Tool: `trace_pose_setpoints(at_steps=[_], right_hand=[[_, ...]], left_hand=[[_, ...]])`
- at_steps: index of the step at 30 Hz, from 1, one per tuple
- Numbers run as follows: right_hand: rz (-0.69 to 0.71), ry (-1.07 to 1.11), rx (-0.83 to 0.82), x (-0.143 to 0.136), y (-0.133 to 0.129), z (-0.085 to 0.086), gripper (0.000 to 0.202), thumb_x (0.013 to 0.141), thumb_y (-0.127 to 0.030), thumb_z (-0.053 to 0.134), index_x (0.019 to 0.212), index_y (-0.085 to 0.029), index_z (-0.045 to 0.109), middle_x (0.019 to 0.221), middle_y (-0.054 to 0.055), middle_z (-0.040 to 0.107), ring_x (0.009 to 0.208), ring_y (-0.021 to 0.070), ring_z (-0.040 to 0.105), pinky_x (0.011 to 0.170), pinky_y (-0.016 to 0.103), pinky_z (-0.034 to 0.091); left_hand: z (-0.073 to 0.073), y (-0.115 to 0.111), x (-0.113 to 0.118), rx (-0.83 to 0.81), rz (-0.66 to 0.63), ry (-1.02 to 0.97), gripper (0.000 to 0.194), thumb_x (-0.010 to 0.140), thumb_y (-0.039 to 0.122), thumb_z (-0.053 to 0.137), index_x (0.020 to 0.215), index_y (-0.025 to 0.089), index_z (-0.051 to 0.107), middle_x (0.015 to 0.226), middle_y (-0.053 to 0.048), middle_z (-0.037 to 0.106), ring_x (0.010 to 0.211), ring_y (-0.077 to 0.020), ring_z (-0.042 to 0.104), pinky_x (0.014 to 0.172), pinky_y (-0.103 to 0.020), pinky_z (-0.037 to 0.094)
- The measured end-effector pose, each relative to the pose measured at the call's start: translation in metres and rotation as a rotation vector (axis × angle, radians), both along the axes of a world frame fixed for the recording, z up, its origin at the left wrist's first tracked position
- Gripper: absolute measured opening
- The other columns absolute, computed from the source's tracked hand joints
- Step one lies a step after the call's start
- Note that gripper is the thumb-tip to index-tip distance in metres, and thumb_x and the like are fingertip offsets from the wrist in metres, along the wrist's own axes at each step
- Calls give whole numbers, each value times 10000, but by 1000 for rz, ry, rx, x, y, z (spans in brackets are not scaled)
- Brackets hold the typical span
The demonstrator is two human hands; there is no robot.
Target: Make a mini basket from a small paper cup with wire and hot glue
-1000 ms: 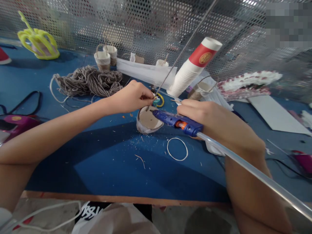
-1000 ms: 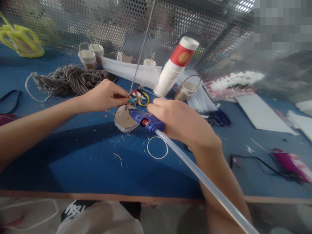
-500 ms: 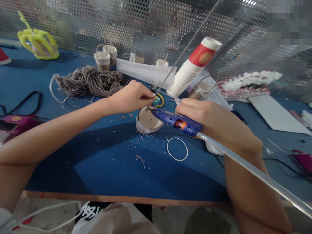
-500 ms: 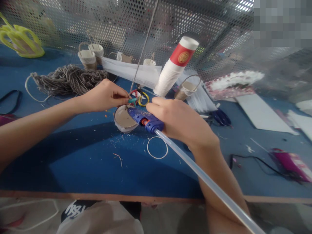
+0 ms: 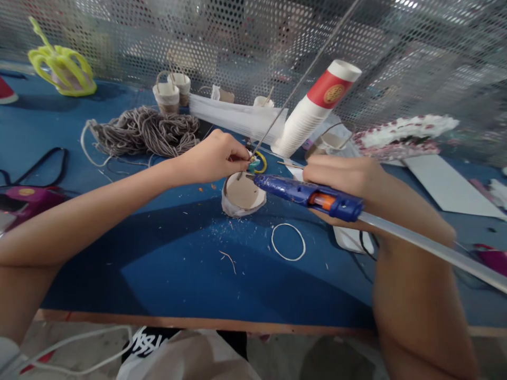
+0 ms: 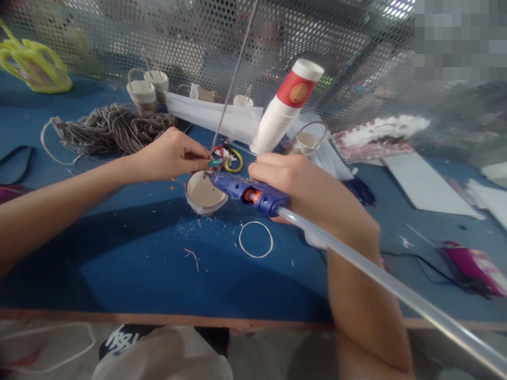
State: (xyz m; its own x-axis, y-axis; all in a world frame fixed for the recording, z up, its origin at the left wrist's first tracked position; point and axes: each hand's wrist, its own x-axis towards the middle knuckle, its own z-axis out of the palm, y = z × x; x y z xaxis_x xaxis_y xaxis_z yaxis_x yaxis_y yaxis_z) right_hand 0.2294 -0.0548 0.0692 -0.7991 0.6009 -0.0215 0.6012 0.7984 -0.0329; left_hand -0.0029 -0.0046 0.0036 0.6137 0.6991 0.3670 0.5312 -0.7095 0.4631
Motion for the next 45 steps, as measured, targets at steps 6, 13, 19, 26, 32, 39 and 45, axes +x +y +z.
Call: trace_pose_setpoints(at_steps=[6,13,19,26,32,39,45], right_hand=[[-34,-51,-28,1,0,-1,172,787,-153,487,725,-218,341,732,7,427,648,139,426,593,278,314],[-162,-85,-99,-18,-2,-4,147,808,-168,429,671,-208,395,716,21,468,602,141,446,567,281,299],[-150,-123,-124,-20,-1,-3,136,756,-110,448,664,-200,406,753,39,508,639,146,477,567,270,318],[-137,-83,-117,-20,-3,-6,97,749,-108,448,698,-190,447,813,55,537,679,152,511,547,259,307],[-70,-35,-92,-7,1,-3,153,775,-135,422,662,-212,354,705,17,443,595,135,421,558,273,297],[43,-16,-18,8,4,0,157,723,-104,521,725,-212,408,718,3,436,633,124,410,583,256,324],[102,172,140,15,2,5,167,786,-157,520,672,-219,415,627,-26,382,556,101,354,539,253,290]], left_hand=[[0,0,0,-14,10,-8,252,781,228,521,612,95,653,478,16,461,515,-68,317,521,-236,281],[2,-1,2,-23,9,-15,261,776,225,518,613,82,664,463,19,444,511,-62,312,497,-215,275],[2,0,3,-33,19,-20,246,767,226,526,636,78,672,470,21,464,508,-56,328,502,-203,285],[2,0,3,-53,18,-22,254,769,229,519,638,77,675,472,11,480,510,-62,345,509,-212,289],[2,1,3,-17,18,-6,247,771,207,538,599,80,661,457,25,440,508,-60,311,515,-225,277],[1,0,3,-1,18,-7,223,775,207,547,651,75,678,471,23,482,505,-59,333,514,-227,288],[1,0,3,-15,20,-10,228,772,209,543,651,69,675,480,9,514,503,-59,358,508,-225,298]])
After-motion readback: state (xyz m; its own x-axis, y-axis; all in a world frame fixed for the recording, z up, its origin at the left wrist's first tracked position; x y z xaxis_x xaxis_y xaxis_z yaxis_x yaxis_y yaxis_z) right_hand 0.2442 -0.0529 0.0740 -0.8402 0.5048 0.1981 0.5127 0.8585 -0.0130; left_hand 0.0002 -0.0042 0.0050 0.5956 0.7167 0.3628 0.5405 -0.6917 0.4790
